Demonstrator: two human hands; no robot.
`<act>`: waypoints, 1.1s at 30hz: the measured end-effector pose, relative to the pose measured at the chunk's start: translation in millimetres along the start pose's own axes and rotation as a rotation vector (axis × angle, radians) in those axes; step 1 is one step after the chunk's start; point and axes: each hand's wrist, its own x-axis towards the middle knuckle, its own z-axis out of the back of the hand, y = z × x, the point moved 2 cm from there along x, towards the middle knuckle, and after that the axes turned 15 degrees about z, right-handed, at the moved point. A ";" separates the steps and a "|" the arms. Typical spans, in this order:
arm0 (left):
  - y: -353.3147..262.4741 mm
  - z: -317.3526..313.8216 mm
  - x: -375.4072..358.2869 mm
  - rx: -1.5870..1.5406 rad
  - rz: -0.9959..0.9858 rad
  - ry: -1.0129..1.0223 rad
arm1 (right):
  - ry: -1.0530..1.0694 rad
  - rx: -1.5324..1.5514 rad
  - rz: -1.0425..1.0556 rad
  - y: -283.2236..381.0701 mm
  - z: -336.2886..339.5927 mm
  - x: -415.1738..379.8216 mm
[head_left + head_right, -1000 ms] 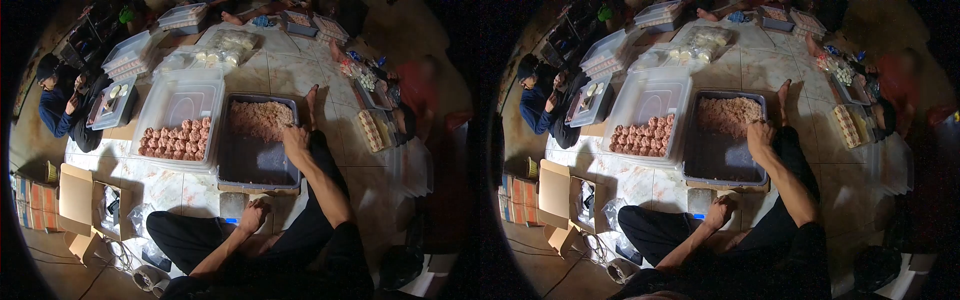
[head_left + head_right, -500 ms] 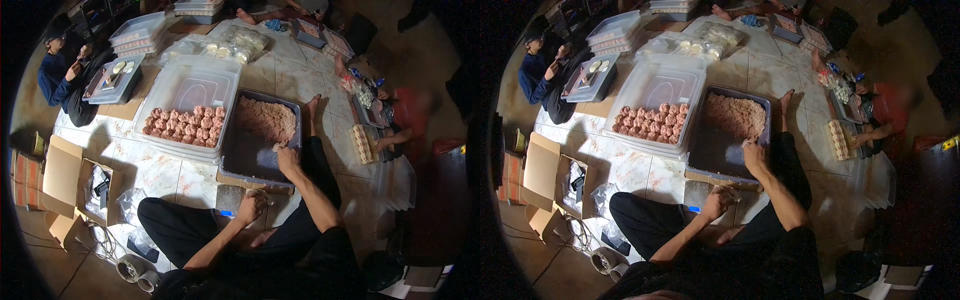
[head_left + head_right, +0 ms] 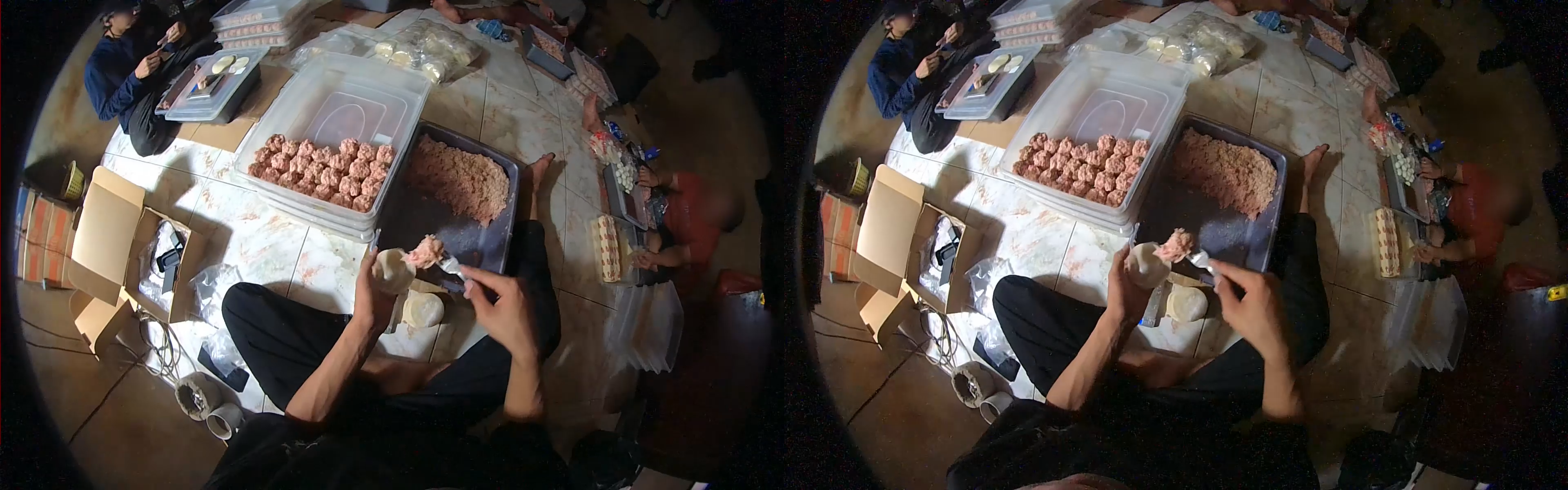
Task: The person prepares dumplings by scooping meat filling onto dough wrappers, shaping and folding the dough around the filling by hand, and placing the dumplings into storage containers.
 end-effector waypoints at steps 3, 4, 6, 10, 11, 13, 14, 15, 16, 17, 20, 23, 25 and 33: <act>-0.3 -37.4 -19.1 -0.060 0.074 0.214 | 0.049 -0.089 0.069 -2.5 -38.5 -14.6; 0.7 -34.6 -19.5 -0.094 0.079 0.206 | 0.054 -0.141 0.136 -14.5 -55.2 -19.6; 0.0 -25.5 -16.6 -0.160 0.083 0.194 | 0.080 -0.176 0.184 -26.5 -60.2 -24.8; 2.8 1.9 -10.3 -0.227 -0.037 0.066 | 0.129 -0.379 0.149 -1.0 -38.6 -33.1; -1.8 -2.4 -15.0 -0.292 -0.061 0.012 | 0.129 -0.454 0.110 6.6 -33.6 -32.5; -4.7 -1.2 -12.5 -0.268 -0.022 0.050 | 0.046 -0.268 0.083 20.5 -37.7 -27.4; -2.2 0.1 -14.2 -0.260 0.004 0.063 | 0.010 -0.175 0.062 26.3 -43.1 -28.4; 4.0 -1.7 -15.1 -0.224 0.021 0.094 | 0.104 -0.212 0.102 9.1 -64.5 -32.3; 5.8 -6.2 -14.9 -0.179 0.037 0.130 | 0.095 -0.266 0.210 -13.4 -88.0 -35.8; 0.5 -1.9 -18.2 -0.170 0.057 0.103 | 0.137 -0.247 0.146 -13.2 -86.1 -35.6; -3.1 19.0 -11.6 -0.228 -0.030 0.085 | 0.090 -0.223 0.146 18.0 -67.5 -20.4; -5.0 0.0 -25.1 -0.173 -0.005 0.059 | 0.125 -0.225 0.132 6.8 -94.7 -24.3; -7.6 15.9 -23.8 -0.207 -0.043 0.024 | 0.190 -0.230 0.080 6.0 -95.0 -19.6; -15.1 30.1 -19.1 -0.204 -0.124 -0.050 | 0.207 -0.238 0.110 8.6 -89.2 -10.1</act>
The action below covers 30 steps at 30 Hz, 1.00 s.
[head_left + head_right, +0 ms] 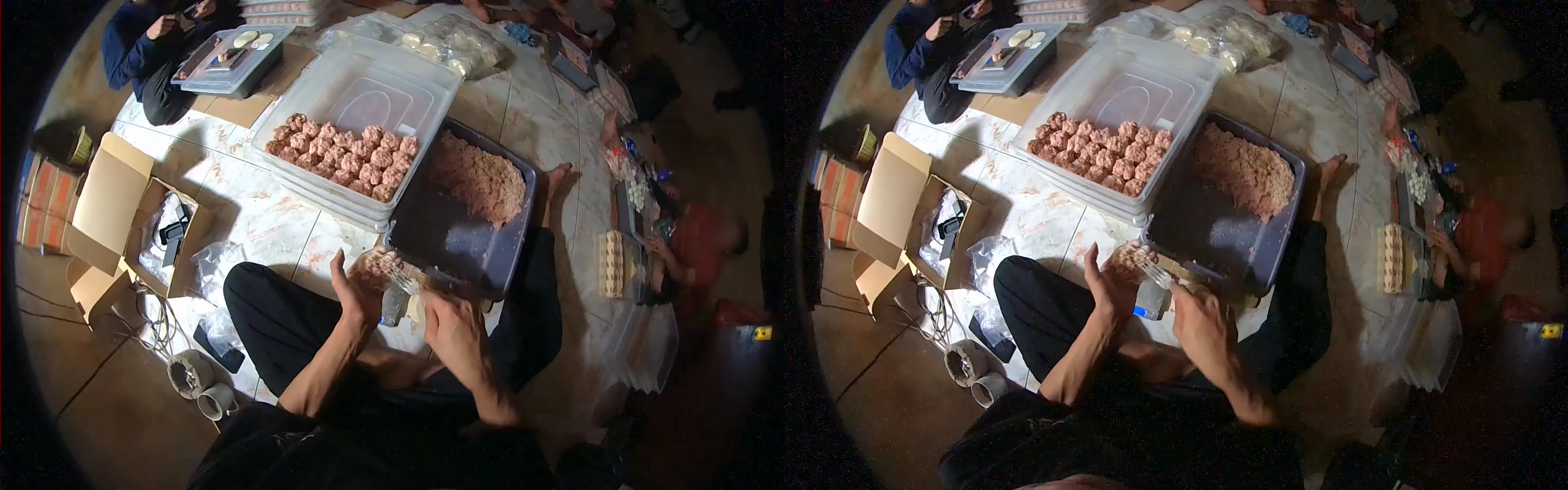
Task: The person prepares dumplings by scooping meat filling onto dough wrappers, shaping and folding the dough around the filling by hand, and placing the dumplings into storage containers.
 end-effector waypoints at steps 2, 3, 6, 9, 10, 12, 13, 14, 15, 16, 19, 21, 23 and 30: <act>0.7 8.7 4.8 0.014 0.021 -0.017 | -0.004 0.065 -0.010 3.5 -18.8 -4.8; 5.6 12.4 6.4 0.027 0.059 0.004 | 0.002 0.093 -0.019 3.3 -25.5 -13.1; -2.9 -19.3 -3.5 0.008 -0.019 -0.004 | -0.125 0.028 0.081 -12.3 3.1 -12.3; 1.0 -19.9 -1.4 0.282 0.117 0.213 | -0.266 0.064 -0.273 3.3 34.1 5.1; 13.6 -23.1 2.3 0.392 0.117 0.038 | -0.269 0.161 -0.170 -17.3 25.2 13.2; 31.9 -34.0 -9.0 0.529 0.180 0.151 | -0.146 0.287 -0.138 -54.6 3.8 15.1; 32.4 -47.5 -15.7 0.567 0.177 0.193 | -0.025 0.321 -0.200 -50.9 4.1 23.4; 24.9 -56.0 -29.9 0.630 0.216 0.216 | -0.095 0.421 -0.162 -41.5 16.9 19.6; 15.3 -63.2 -45.6 0.679 0.253 0.232 | -0.129 0.480 -0.033 -41.6 25.2 17.6; 8.6 -52.3 -42.9 0.665 0.339 0.278 | -0.121 0.503 -0.005 -36.4 38.9 17.8; -0.3 -38.9 -15.8 1.377 -0.116 0.527 | -0.181 0.396 0.029 -19.9 63.7 25.8; -2.3 -42.2 2.5 1.168 -0.234 0.476 | -0.496 0.110 0.021 -11.8 57.6 30.6; -3.3 -46.2 15.6 0.896 -0.301 0.344 | -0.730 -0.079 0.051 -24.9 49.2 17.5; -9.6 -68.5 -20.4 1.334 -0.509 0.238 | -0.372 0.426 -0.016 -57.2 -19.2 -35.7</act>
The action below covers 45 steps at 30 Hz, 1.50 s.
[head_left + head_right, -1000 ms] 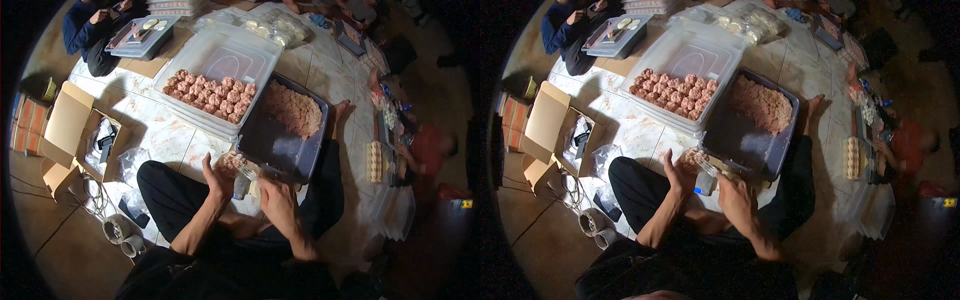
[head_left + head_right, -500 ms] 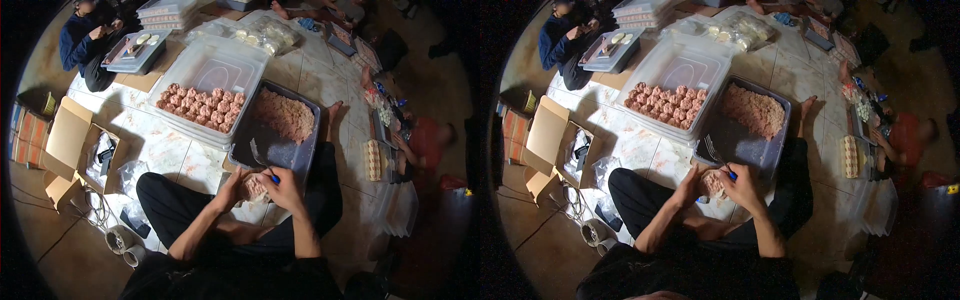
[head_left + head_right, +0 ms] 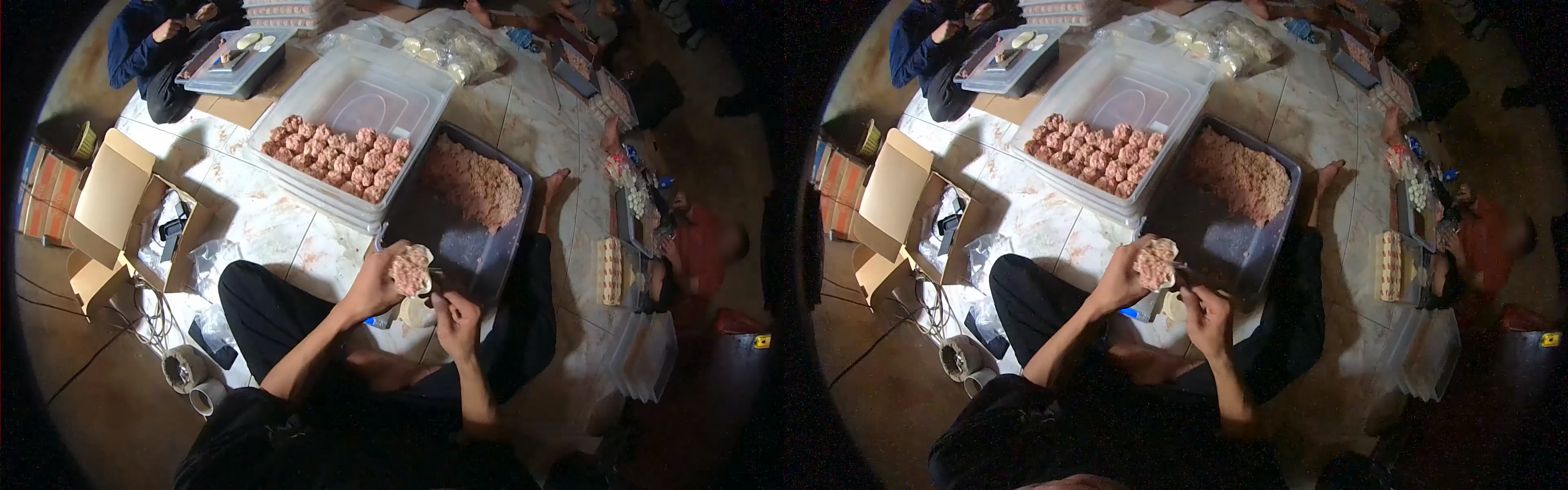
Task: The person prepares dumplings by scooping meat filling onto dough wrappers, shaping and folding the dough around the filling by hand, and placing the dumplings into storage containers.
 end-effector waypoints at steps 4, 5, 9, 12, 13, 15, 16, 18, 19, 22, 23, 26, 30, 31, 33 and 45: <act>-21.1 1.3 -8.4 -0.046 0.139 0.064 | 0.137 -0.259 0.179 31.8 16.1 29.1; -20.8 4.3 -10.1 -0.116 0.138 0.029 | 0.033 -0.268 0.190 46.6 22.2 38.5; -23.1 8.7 -4.2 0.005 -0.123 -0.101 | 0.136 -0.324 0.292 65.2 19.5 28.5; -14.8 0.5 -11.8 -0.174 0.023 -0.090 | 0.086 -0.409 0.227 71.7 25.6 28.3; -23.1 6.3 -8.3 -0.213 0.020 -0.104 | 0.060 -0.484 0.254 70.9 30.0 34.0; -33.9 13.4 -6.2 -0.258 -0.033 -0.024 | 0.070 -0.478 0.335 77.3 22.9 29.7; -33.4 13.9 -8.8 -0.305 -0.036 0.023 | 0.071 -0.480 0.316 79.2 25.1 30.6; -25.2 15.8 -13.4 -0.222 -0.059 -0.001 | 0.065 -0.418 0.266 84.5 28.7 28.8; -26.6 15.3 -15.3 -0.293 -0.013 0.023 | 0.046 -0.355 0.249 81.2 28.5 28.2; -38.8 19.4 -15.1 -0.315 0.000 0.064 | 0.038 -0.211 0.261 65.9 24.0 23.7; -45.0 15.9 -15.6 -0.209 -0.074 0.031 | 0.053 -0.174 0.272 61.7 24.2 21.9; -46.9 13.2 -20.9 0.004 0.012 0.086 | 0.118 -0.350 0.336 88.7 15.2 32.1; -46.1 26.3 -14.5 -0.129 0.132 0.058 | 0.077 -0.445 0.111 95.7 41.1 37.0; -45.5 31.7 -15.3 -0.119 0.128 0.039 | 0.011 -0.416 0.110 89.5 43.6 33.1; -29.3 35.2 -11.6 -0.106 -0.021 -0.014 | 0.042 -0.264 0.116 84.3 43.4 28.1; -54.1 23.0 -10.2 -0.235 0.140 -0.050 | 0.016 -0.381 0.179 82.7 35.9 37.1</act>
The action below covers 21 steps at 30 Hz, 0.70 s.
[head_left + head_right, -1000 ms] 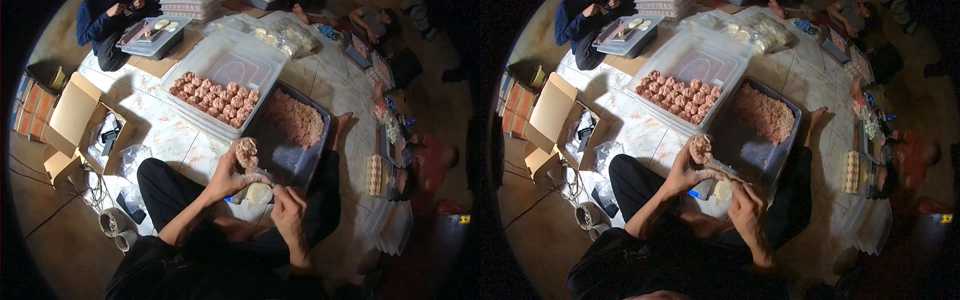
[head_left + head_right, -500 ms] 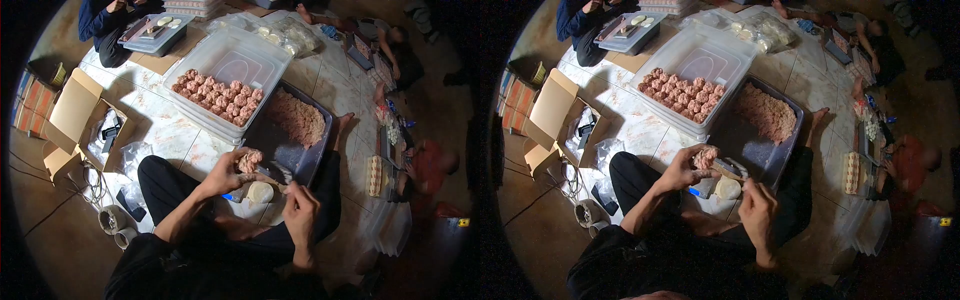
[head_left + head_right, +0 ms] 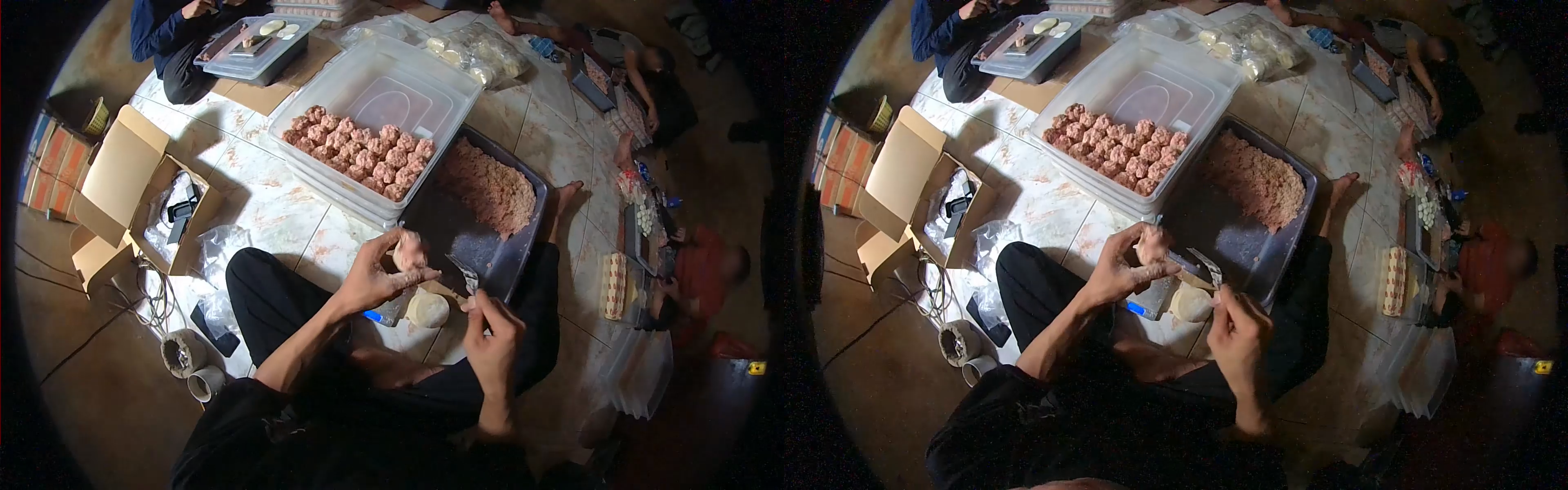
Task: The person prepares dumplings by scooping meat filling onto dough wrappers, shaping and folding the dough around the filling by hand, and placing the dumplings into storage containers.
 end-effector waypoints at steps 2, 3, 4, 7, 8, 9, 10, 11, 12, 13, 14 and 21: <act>12.8 5.2 3.8 -0.010 -0.145 0.035 | 0.018 0.143 0.007 -2.7 -1.9 -7.1; 13.9 5.8 2.6 -0.009 -0.135 0.062 | 0.043 0.196 0.051 -0.4 -5.9 -9.6; 13.2 3.9 0.7 -0.010 -0.122 0.093 | 0.068 0.246 0.090 6.5 -11.6 -11.2; 21.3 -11.8 -0.8 0.202 -0.156 0.032 | 0.155 0.095 0.064 20.7 -26.5 -9.0; 23.1 -6.9 4.9 0.288 -0.121 0.018 | 0.137 0.066 0.085 22.7 -23.3 -2.8; 20.5 -5.3 6.8 0.196 -0.112 0.012 | 0.111 0.041 0.067 20.1 -17.2 0.8; 17.8 -4.2 6.6 0.107 -0.098 0.013 | 0.083 0.015 0.040 17.7 -8.9 1.8; 15.2 -3.1 8.4 0.018 -0.091 0.015 | 0.055 0.023 -0.012 17.6 -1.4 4.7; 17.0 0.0 8.6 -0.032 -0.103 0.037 | 0.027 0.033 -0.055 14.7 3.4 2.0; 22.9 5.3 5.7 -0.084 -0.113 0.056 | 0.031 0.076 -0.023 15.5 5.5 0.5; 26.0 8.2 4.6 -0.136 -0.123 0.076 | 0.034 0.120 0.010 16.9 7.2 1.7; 19.7 6.4 11.8 0.241 -0.231 -0.034 | 0.219 -0.051 -0.110 23.9 20.5 24.4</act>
